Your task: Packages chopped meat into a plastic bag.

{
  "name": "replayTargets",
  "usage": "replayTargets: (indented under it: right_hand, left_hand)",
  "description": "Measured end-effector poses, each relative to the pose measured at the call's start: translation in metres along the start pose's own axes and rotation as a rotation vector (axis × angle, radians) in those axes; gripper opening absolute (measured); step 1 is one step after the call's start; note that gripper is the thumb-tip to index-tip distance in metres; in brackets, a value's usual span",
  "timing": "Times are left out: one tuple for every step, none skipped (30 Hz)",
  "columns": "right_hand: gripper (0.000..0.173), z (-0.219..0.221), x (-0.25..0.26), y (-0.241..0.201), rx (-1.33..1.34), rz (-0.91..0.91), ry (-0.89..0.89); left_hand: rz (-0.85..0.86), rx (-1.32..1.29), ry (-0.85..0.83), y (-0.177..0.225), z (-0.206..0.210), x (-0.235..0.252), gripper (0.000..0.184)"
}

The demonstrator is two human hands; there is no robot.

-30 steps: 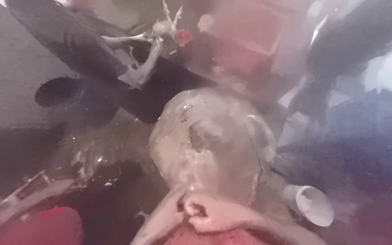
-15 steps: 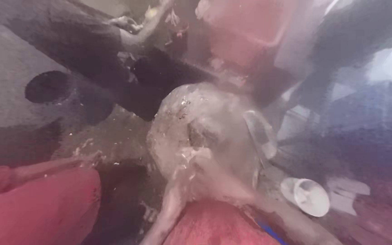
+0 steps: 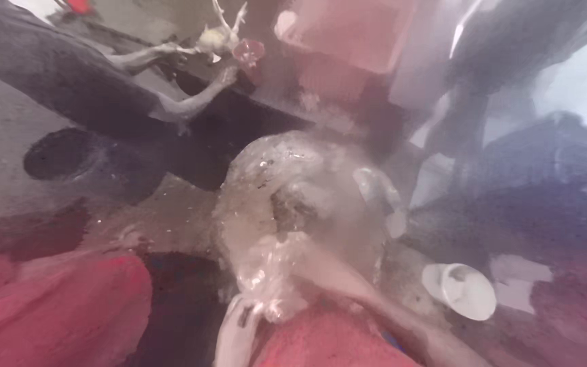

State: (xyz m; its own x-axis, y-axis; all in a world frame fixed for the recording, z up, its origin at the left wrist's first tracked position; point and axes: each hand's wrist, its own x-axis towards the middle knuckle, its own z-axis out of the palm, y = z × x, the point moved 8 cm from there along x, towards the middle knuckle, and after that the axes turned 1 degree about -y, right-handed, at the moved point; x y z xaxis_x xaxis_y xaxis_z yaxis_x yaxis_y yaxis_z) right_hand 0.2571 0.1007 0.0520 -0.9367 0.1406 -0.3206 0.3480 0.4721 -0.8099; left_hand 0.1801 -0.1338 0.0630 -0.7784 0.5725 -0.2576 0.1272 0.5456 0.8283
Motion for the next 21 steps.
replayTargets:
  right_hand:
    - [0.045,-0.003,-0.01,0.003,-0.013,0.01,-0.009]
    - [0.043,-0.004,-0.018,0.007,-0.021,0.021,-0.019]
    - [0.041,-0.002,-0.025,0.01,-0.023,0.032,-0.036]
    - [0.039,0.003,-0.031,0.011,-0.01,0.026,-0.046]
    - [0.039,0.009,-0.036,0.009,0.014,0.002,-0.048]
    - [0.038,0.015,-0.04,0.004,0.037,-0.017,-0.067]
    - [0.036,0.021,-0.044,-0.004,0.062,-0.052,-0.086]
    - [0.034,0.029,-0.047,-0.013,0.077,-0.088,-0.112]
    - [0.032,0.037,-0.048,-0.019,0.073,-0.135,-0.141]
    - [0.031,0.045,-0.05,-0.025,0.07,-0.19,-0.166]
    - [0.031,0.052,-0.052,-0.03,0.059,-0.234,-0.191]
    - [0.032,0.059,-0.053,-0.032,0.043,-0.26,-0.228]
    - [0.033,0.065,-0.055,-0.034,0.033,-0.269,-0.264]
    - [0.035,0.07,-0.057,-0.035,0.031,-0.262,-0.299]
    - [0.039,0.073,-0.058,-0.036,0.028,-0.249,-0.322]
    - [0.043,0.074,-0.058,-0.036,0.03,-0.229,-0.333]
    - [0.046,0.075,-0.057,-0.036,0.043,-0.209,-0.33]
    - [0.045,0.077,-0.056,-0.035,0.058,-0.189,-0.307]
    - [0.043,0.078,-0.054,-0.031,0.059,-0.163,-0.274]
    - [0.042,0.081,-0.05,-0.026,0.052,-0.134,-0.24]
    - [0.04,0.083,-0.046,-0.021,0.053,-0.126,-0.212]
  left_hand:
    - [-0.081,-0.069,-0.046,-0.005,0.0,-0.007,0.015]
    - [-0.157,-0.143,-0.088,-0.011,0.002,-0.014,0.015]
    - [-0.241,-0.215,-0.126,-0.017,0.006,-0.021,0.017]
    - [-0.32,-0.292,-0.167,-0.023,0.012,-0.028,0.019]
    - [-0.38,-0.352,-0.211,-0.026,0.018,-0.034,0.021]
    - [-0.413,-0.405,-0.244,-0.027,0.023,-0.039,0.022]
    - [-0.428,-0.451,-0.264,-0.027,0.028,-0.043,0.024]
    - [-0.435,-0.484,-0.279,-0.026,0.031,-0.047,0.026]
    - [-0.439,-0.499,-0.293,-0.024,0.032,-0.05,0.029]
    - [-0.438,-0.506,-0.305,-0.022,0.034,-0.052,0.03]
    - [-0.433,-0.511,-0.308,-0.021,0.036,-0.054,0.031]
    - [-0.428,-0.515,-0.309,-0.021,0.038,-0.056,0.032]
    - [-0.424,-0.52,-0.306,-0.02,0.04,-0.058,0.032]
    - [-0.417,-0.532,-0.298,-0.019,0.043,-0.061,0.032]
    - [-0.402,-0.558,-0.279,-0.017,0.046,-0.062,0.031]
    - [-0.372,-0.595,-0.259,-0.015,0.05,-0.062,0.03]
    - [-0.327,-0.622,-0.232,-0.011,0.054,-0.061,0.03]
    - [-0.278,-0.614,-0.208,-0.007,0.057,-0.062,0.029]
    - [-0.232,-0.567,-0.178,-0.004,0.059,-0.062,0.029]
    - [-0.205,-0.488,-0.133,-0.003,0.06,-0.061,0.029]
    - [-0.192,-0.385,-0.083,-0.006,0.061,-0.059,0.028]
